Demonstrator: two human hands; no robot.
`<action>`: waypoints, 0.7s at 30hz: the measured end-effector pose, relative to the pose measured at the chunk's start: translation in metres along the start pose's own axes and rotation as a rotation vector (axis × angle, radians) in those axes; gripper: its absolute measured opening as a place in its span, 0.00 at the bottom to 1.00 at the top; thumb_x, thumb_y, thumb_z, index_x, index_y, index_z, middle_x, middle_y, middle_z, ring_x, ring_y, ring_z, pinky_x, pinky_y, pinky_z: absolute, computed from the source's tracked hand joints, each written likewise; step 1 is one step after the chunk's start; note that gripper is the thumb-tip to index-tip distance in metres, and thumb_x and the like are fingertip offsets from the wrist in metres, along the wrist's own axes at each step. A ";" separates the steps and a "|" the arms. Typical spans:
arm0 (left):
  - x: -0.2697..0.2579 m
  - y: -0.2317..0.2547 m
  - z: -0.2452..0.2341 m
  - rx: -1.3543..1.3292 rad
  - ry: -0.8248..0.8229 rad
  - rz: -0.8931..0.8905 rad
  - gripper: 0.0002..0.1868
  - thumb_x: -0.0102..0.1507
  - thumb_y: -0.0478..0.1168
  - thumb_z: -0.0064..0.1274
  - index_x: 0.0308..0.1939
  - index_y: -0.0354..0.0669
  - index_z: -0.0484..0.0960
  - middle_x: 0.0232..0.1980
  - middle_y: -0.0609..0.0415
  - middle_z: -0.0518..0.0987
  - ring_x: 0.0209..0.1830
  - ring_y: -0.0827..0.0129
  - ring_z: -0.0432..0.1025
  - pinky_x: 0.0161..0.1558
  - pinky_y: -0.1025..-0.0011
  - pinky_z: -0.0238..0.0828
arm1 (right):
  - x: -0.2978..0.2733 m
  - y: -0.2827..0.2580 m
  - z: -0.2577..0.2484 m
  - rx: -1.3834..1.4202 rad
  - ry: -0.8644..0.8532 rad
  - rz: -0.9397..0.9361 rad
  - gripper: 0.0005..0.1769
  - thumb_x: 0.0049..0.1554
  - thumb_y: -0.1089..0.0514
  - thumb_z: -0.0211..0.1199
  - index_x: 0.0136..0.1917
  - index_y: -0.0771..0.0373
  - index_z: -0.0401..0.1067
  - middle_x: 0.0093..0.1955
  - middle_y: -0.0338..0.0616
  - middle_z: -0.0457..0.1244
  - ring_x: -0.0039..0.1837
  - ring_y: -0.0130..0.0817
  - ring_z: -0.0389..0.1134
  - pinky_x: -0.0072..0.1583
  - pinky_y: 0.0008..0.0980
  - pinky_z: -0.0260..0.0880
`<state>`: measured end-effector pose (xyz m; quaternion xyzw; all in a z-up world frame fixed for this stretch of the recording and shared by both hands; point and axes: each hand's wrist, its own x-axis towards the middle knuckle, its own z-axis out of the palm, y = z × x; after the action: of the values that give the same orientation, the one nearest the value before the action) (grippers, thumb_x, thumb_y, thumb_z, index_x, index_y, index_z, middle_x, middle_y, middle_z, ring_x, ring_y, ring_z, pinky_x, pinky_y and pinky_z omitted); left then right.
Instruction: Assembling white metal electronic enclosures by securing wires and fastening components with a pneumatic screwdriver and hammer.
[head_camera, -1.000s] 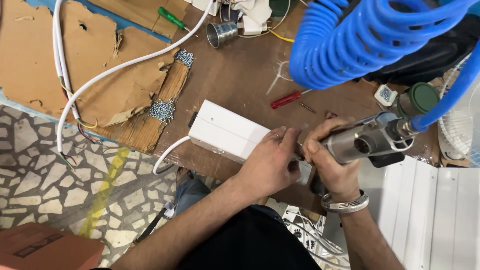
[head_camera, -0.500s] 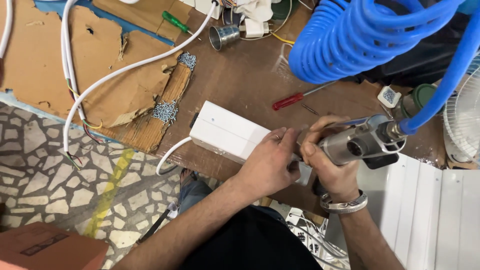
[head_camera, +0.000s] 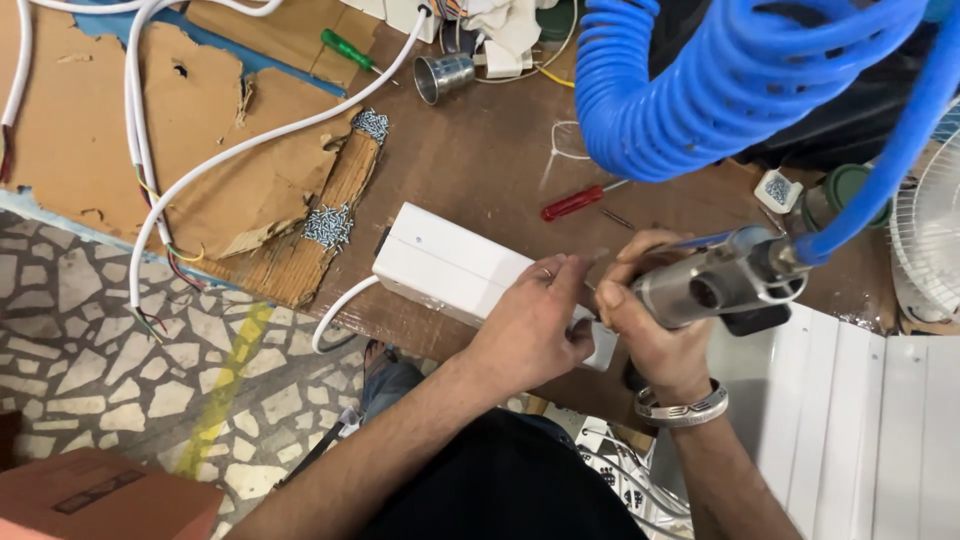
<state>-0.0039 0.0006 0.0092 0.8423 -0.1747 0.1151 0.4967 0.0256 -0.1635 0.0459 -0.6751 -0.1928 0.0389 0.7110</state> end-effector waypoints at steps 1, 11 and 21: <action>0.000 0.003 -0.001 0.008 -0.013 0.001 0.39 0.50 0.33 0.59 0.66 0.27 0.67 0.51 0.33 0.79 0.60 0.42 0.72 0.64 0.54 0.69 | -0.002 0.001 -0.001 -0.020 0.019 0.003 0.20 0.58 0.67 0.65 0.60 0.68 0.62 0.38 0.42 0.63 0.37 0.26 0.63 0.39 0.25 0.63; 0.008 0.012 -0.014 -0.211 -0.129 -0.062 0.41 0.53 0.32 0.57 0.71 0.35 0.63 0.56 0.44 0.83 0.58 0.47 0.75 0.54 0.61 0.76 | -0.001 -0.039 -0.028 0.153 0.450 -0.111 0.16 0.62 0.66 0.62 0.62 0.66 0.64 0.36 0.44 0.63 0.32 0.29 0.63 0.35 0.29 0.64; 0.029 0.018 -0.006 0.397 -0.069 0.110 0.27 0.55 0.58 0.65 0.46 0.40 0.83 0.44 0.46 0.83 0.49 0.47 0.76 0.58 0.51 0.67 | -0.076 0.009 -0.041 -0.338 0.642 0.251 0.16 0.58 0.60 0.67 0.57 0.65 0.69 0.35 0.43 0.66 0.32 0.28 0.66 0.34 0.29 0.66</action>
<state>0.0153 -0.0072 0.0368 0.9163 -0.2111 0.1454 0.3077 -0.0292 -0.2251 0.0199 -0.7790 0.1201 -0.1198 0.6037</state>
